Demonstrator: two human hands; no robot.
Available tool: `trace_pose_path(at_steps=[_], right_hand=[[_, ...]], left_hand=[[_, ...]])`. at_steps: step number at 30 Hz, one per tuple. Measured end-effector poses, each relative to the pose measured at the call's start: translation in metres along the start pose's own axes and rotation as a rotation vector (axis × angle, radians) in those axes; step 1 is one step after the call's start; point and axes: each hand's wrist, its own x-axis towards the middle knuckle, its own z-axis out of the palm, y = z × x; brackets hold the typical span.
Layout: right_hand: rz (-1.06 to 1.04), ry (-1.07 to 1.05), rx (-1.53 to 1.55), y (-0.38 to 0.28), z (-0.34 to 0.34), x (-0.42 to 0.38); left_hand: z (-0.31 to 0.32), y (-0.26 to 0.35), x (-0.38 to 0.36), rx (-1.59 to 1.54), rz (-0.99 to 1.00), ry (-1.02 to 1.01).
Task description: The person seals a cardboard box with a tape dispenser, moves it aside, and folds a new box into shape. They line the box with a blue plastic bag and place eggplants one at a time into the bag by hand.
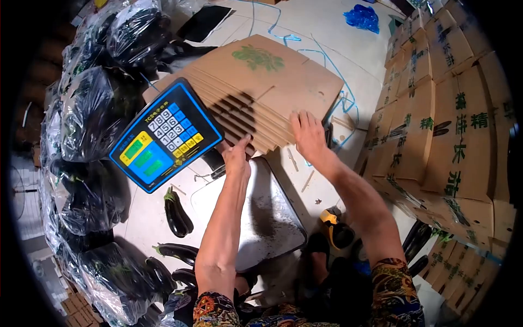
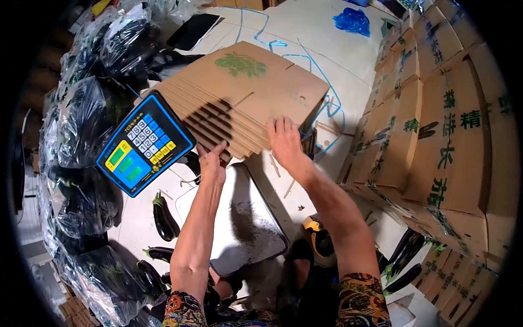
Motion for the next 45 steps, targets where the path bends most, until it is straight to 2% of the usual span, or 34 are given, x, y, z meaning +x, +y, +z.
trace_pose_path(at_steps=[2, 4, 5, 8, 12, 16, 18, 19, 20, 22, 26, 27, 30, 31, 34, 35, 38, 39, 42, 45], right_hand=[[0.022, 0.046, 0.017, 0.011, -0.027, 0.015], [0.075, 0.034, 0.07, 0.02, -0.051, 0.025], [0.119, 0.041, 0.135, 0.023, -0.067, 0.029], [0.297, -0.133, 0.286, 0.031, -0.118, 0.028], [0.362, -0.127, 0.376, 0.031, -0.188, -0.007], [0.459, -0.018, 0.42, 0.025, -0.217, -0.052], [0.515, 0.046, 0.412, 0.026, -0.227, -0.069], [0.555, 0.043, 0.36, 0.029, -0.229, -0.078], [0.595, 0.065, 0.412, 0.032, -0.235, -0.086], [0.661, 0.109, 0.517, 0.041, -0.245, -0.095], [0.693, 0.232, 0.741, 0.054, -0.249, -0.113], [0.717, 0.2, 0.804, 0.055, -0.253, -0.115], [0.709, 0.373, 0.817, 0.045, -0.243, -0.121], [0.863, 0.283, 0.817, 0.029, -0.26, -0.118], [0.424, 0.453, 0.138, 0.015, -0.267, -0.137], [0.318, 0.409, 0.042, 0.015, -0.269, -0.143], [0.215, 0.239, 0.06, 0.015, -0.271, -0.115], [0.339, 0.121, 0.148, 0.022, -0.266, -0.099], [0.261, 0.2, -0.121, 0.04, -0.249, -0.098], [0.247, 0.155, -0.201, 0.051, -0.249, -0.114]], left_hand=[[0.031, 0.013, -0.014, -0.012, 0.023, -0.059], [0.074, 0.035, -0.037, -0.098, 0.143, -0.251], [0.092, 0.045, -0.047, -0.113, 0.115, -0.259], [0.128, 0.078, -0.074, -0.016, 0.172, -0.316], [0.149, 0.115, -0.117, 0.343, 0.323, -0.407], [0.164, 0.129, -0.153, 0.655, 0.466, -0.508], [0.174, 0.127, -0.164, 0.804, 0.514, -0.593], [0.18, 0.121, -0.166, 0.885, 0.456, -0.633], [0.185, 0.111, -0.173, 0.967, 0.571, -0.614], [0.2, 0.107, -0.192, 1.0, 0.558, -0.693], [0.227, 0.085, -0.183, 1.053, 0.668, -0.737], [0.231, 0.089, -0.176, 1.096, 0.601, -0.814], [0.223, 0.092, -0.177, 1.048, 0.566, -0.863], [0.217, 0.092, -0.178, 1.045, 0.537, -0.848], [0.202, 0.085, -0.165, 0.835, 0.362, -0.819], [0.197, 0.083, -0.162, 0.823, 0.299, -0.811], [0.201, 0.067, -0.171, 0.655, 0.232, -0.801], [0.202, 0.063, -0.168, 0.708, 0.231, -0.818], [0.204, 0.05, -0.161, 0.65, 0.293, -0.826], [0.196, 0.068, -0.166, 0.677, 0.246, -0.767]])
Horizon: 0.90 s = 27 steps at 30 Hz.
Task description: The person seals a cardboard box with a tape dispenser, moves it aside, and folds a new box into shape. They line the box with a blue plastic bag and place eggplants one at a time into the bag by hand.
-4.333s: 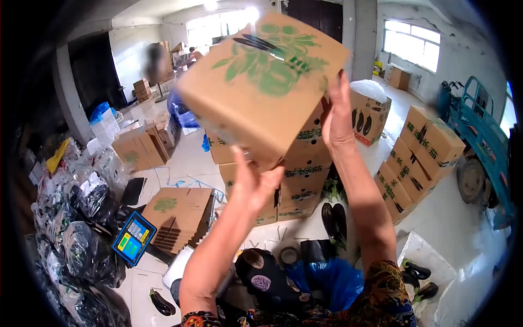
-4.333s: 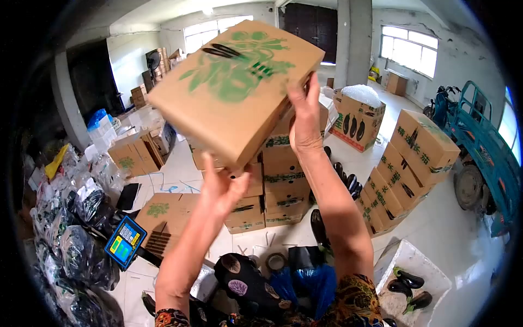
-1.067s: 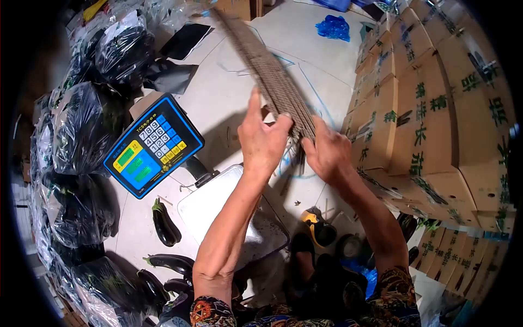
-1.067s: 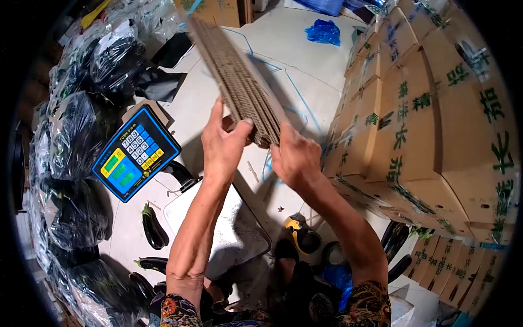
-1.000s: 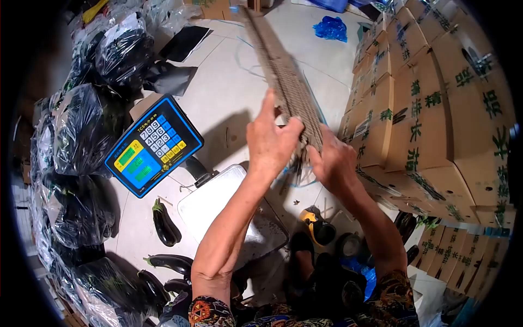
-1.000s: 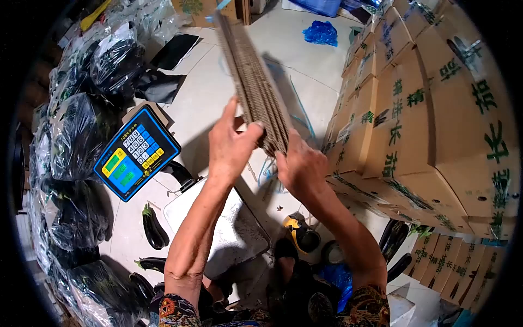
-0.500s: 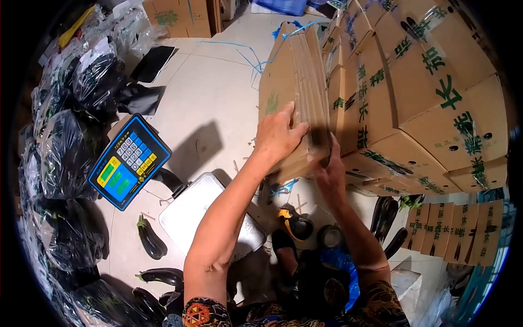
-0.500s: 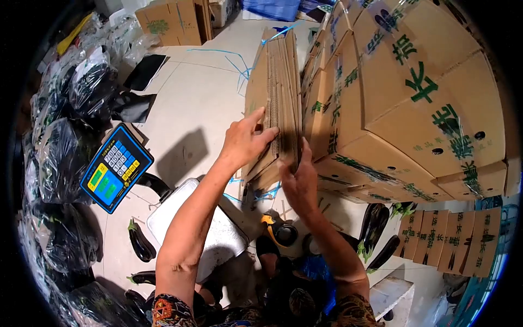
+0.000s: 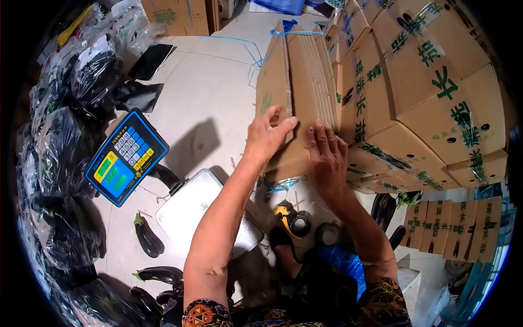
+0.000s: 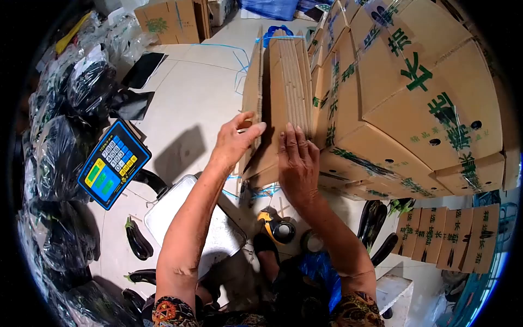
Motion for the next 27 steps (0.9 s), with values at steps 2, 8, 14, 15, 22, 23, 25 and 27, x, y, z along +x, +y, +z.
trace_pose_path(at_steps=[2, 8, 14, 15, 22, 23, 25, 27], right_hand=[[-0.041, 0.014, 0.034, 0.008, 0.003, -0.006], [-0.111, 0.051, 0.147, 0.005, -0.018, -0.015], [0.012, -0.268, 0.259, 0.008, -0.063, -0.027], [0.019, -0.257, 0.295, 0.007, -0.069, -0.029], [0.014, 0.062, 0.389, -0.008, -0.137, -0.009], [-0.004, 0.032, 0.42, -0.008, -0.14, -0.005], [-0.05, -0.025, 0.482, -0.013, -0.142, 0.001], [-0.063, -0.095, 0.537, -0.025, -0.134, 0.001]], left_hand=[[-0.01, 0.006, -0.003, 0.285, 0.057, 0.12], [-0.019, 0.015, -0.025, 0.785, 0.223, 0.314], [-0.11, 0.115, -0.085, 0.705, 0.554, 0.422], [-0.13, 0.118, -0.098, 0.651, 0.585, 0.406], [-0.234, 0.131, -0.242, 0.307, 0.303, 0.246], [-0.242, 0.134, -0.262, 0.332, 0.229, 0.267], [-0.255, 0.132, -0.292, 0.339, 0.211, 0.32], [-0.26, 0.134, -0.313, 0.317, 0.201, 0.36]])
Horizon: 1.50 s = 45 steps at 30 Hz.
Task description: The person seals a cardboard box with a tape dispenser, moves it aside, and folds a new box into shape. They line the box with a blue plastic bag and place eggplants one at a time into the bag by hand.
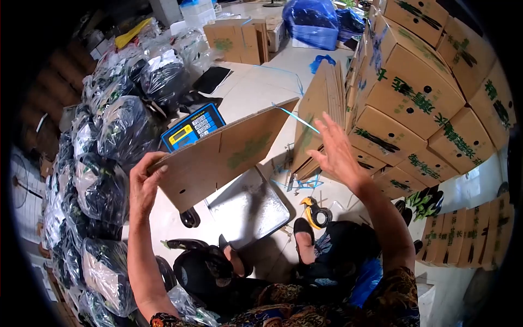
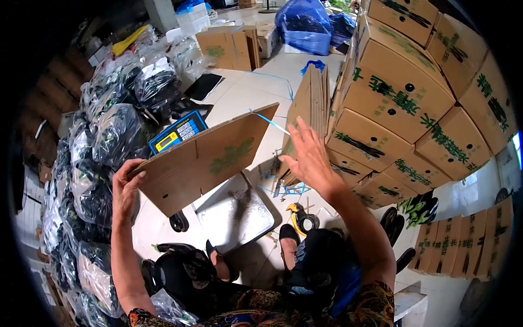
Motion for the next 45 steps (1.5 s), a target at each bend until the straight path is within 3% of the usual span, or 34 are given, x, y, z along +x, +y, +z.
trace_pose_path(at_steps=[7, 10, 15, 18, 19, 22, 23, 26, 29, 32, 36, 40, 41, 44, 45], right_hand=[[0.208, -0.094, 0.086, -0.002, 0.05, 0.022], [0.466, -0.254, 0.139, -0.007, 0.045, 0.041], [0.237, 0.266, 0.004, 0.006, 0.051, 0.035], [0.216, -0.117, 0.014, 0.017, 0.059, 0.026], [0.191, -0.034, 0.044, 0.012, 0.06, 0.023], [0.335, -0.12, 0.426, 0.007, 0.055, 0.031], [0.388, -0.216, 0.709, 0.009, 0.055, 0.032], [0.605, -0.171, 1.137, 0.005, 0.032, 0.057], [0.648, 0.043, 1.287, 0.023, 0.023, 0.081], [0.813, 0.115, 1.415, 0.037, 0.027, 0.089], [0.801, 0.189, 1.339, 0.057, 0.02, 0.094], [0.585, -0.196, 1.03, 0.008, 0.023, 0.083], [0.522, -0.283, 0.834, 0.005, 0.023, 0.083], [0.125, -0.042, 0.034, 0.047, 0.035, 0.077], [0.371, -0.242, -0.188, 0.047, 0.025, 0.08]], left_hand=[[-0.003, 0.036, -0.019, 0.021, 0.047, -0.075], [0.005, 0.042, -0.025, 0.109, 0.149, -0.149], [0.003, 0.035, -0.029, 0.093, 0.151, -0.08], [0.002, 0.033, -0.03, 0.104, 0.154, -0.085], [0.002, 0.034, -0.03, 0.093, 0.15, -0.093], [0.002, 0.036, -0.028, 0.094, 0.146, -0.104], [0.002, 0.035, -0.025, 0.089, 0.15, -0.106], [0.006, 0.031, -0.026, 0.115, 0.149, -0.123], [0.014, 0.031, -0.029, 0.208, 0.174, -0.161], [0.021, 0.029, -0.03, 0.194, 0.169, -0.125], [0.007, 0.024, -0.028, 0.148, 0.076, -0.154], [0.007, 0.033, -0.011, 0.24, 0.079, -0.27], [0.007, 0.036, -0.009, 0.26, 0.078, -0.3], [0.005, 0.041, -0.012, 0.333, 0.114, -0.309], [0.003, 0.041, -0.016, 0.353, 0.113, -0.313]])
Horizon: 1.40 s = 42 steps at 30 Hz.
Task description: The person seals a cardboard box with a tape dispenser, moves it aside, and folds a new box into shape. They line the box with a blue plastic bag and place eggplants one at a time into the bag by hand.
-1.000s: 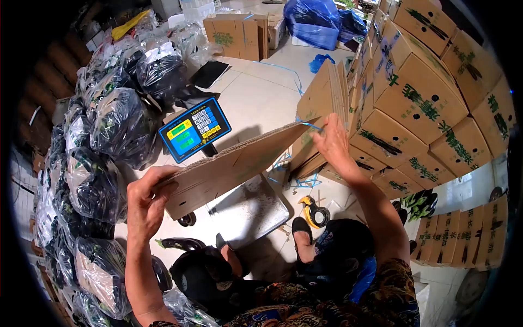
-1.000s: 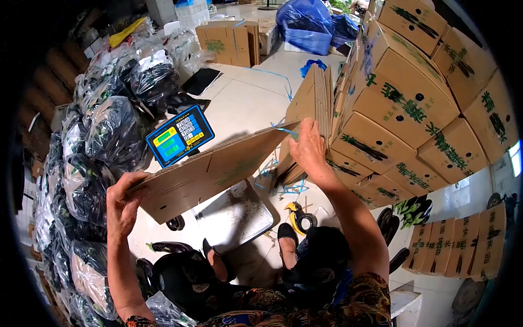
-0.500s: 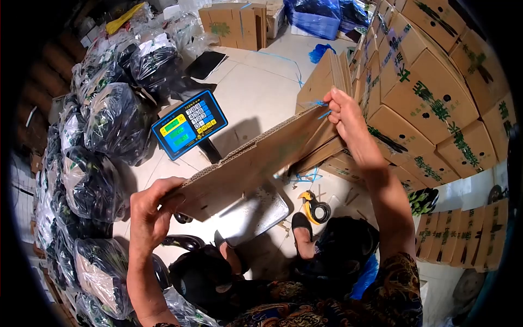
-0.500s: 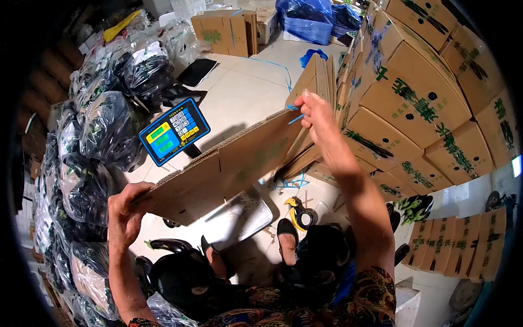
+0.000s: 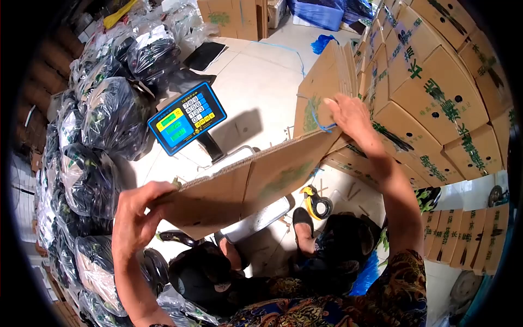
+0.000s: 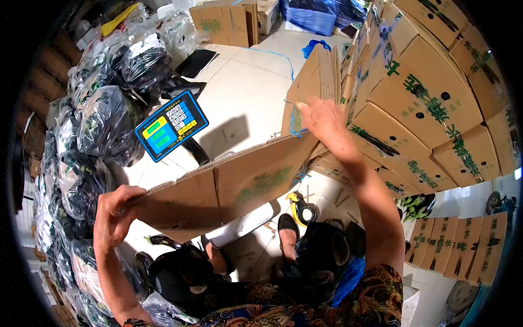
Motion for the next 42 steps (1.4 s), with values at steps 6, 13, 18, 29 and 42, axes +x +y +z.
trace_pose_path(at_steps=[6, 13, 18, 29, 42], right_hand=[[0.106, 0.35, 0.375, 0.022, -0.016, 0.013], [-0.166, -0.864, 0.859, 0.016, -0.034, -0.05], [-0.314, -0.89, 1.15, 0.0, -0.022, -0.052], [-0.094, -1.02, 1.217, -0.069, 0.024, -0.057], [-0.519, 0.156, 0.585, -0.052, -0.057, 0.078]], left_hand=[[0.001, -0.004, -0.022, 0.089, -0.05, 0.001], [-0.001, -0.01, -0.035, 0.181, -0.108, 0.003], [0.006, 0.0, -0.02, 0.377, -0.042, -0.088], [0.113, -0.007, 0.033, 0.448, 0.29, -0.085], [0.109, -0.023, 0.025, 0.406, 0.313, -0.054]])
